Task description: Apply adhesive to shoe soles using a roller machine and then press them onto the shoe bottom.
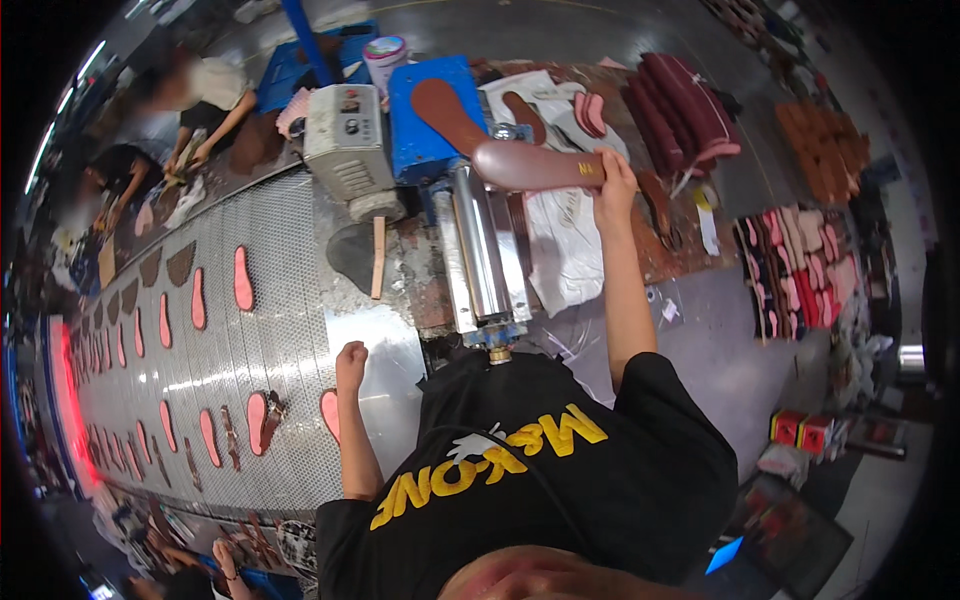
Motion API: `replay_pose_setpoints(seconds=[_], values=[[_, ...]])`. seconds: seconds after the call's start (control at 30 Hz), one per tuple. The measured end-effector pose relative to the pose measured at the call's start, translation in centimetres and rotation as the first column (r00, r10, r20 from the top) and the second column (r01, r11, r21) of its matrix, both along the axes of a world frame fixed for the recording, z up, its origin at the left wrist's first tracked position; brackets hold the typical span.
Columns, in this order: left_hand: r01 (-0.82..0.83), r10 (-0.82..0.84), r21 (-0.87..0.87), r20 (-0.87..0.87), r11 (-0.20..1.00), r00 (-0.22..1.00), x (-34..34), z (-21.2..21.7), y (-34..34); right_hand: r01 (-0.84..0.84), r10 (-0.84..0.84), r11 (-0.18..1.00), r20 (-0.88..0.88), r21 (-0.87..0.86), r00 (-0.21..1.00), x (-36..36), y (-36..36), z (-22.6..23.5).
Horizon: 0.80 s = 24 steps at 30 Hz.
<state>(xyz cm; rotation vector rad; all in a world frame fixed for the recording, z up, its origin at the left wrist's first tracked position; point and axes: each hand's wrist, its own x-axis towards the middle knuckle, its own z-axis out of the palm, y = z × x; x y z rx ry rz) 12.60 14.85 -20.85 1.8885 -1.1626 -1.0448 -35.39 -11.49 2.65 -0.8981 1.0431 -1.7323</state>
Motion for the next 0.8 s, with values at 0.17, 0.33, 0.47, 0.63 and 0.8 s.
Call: replay_pose_setpoints(seconds=[0.17,0.33,0.47,0.63,0.8], values=[[0.302,-0.305,-0.127,-0.002,0.945,0.952,-5.7,9.9,-9.8,0.104,-0.088,0.991,-0.184,0.08,0.979,-6.2,5.3,-6.1],[0.518,-0.525,-0.22,0.027,0.827,0.85,-12.0,18.2,-15.8,-0.012,0.057,0.979,-0.218,0.204,0.974,-0.7,7.1,-9.2],[0.708,-0.664,-0.286,0.247,0.646,0.706,-14.1,19.3,-16.4,-0.191,0.3,0.9,-0.238,0.391,0.924,2.8,9.1,-7.6],[0.75,-0.549,-0.311,0.529,0.584,0.647,-11.6,19.4,-16.0,-0.379,0.444,0.743,0.017,0.552,0.896,2.4,13.2,-12.9],[0.689,-0.441,-0.252,0.61,0.68,0.658,-6.8,18.3,-13.6,-0.341,0.797,0.335,-0.071,0.878,0.599,-0.9,19.8,-19.5]])
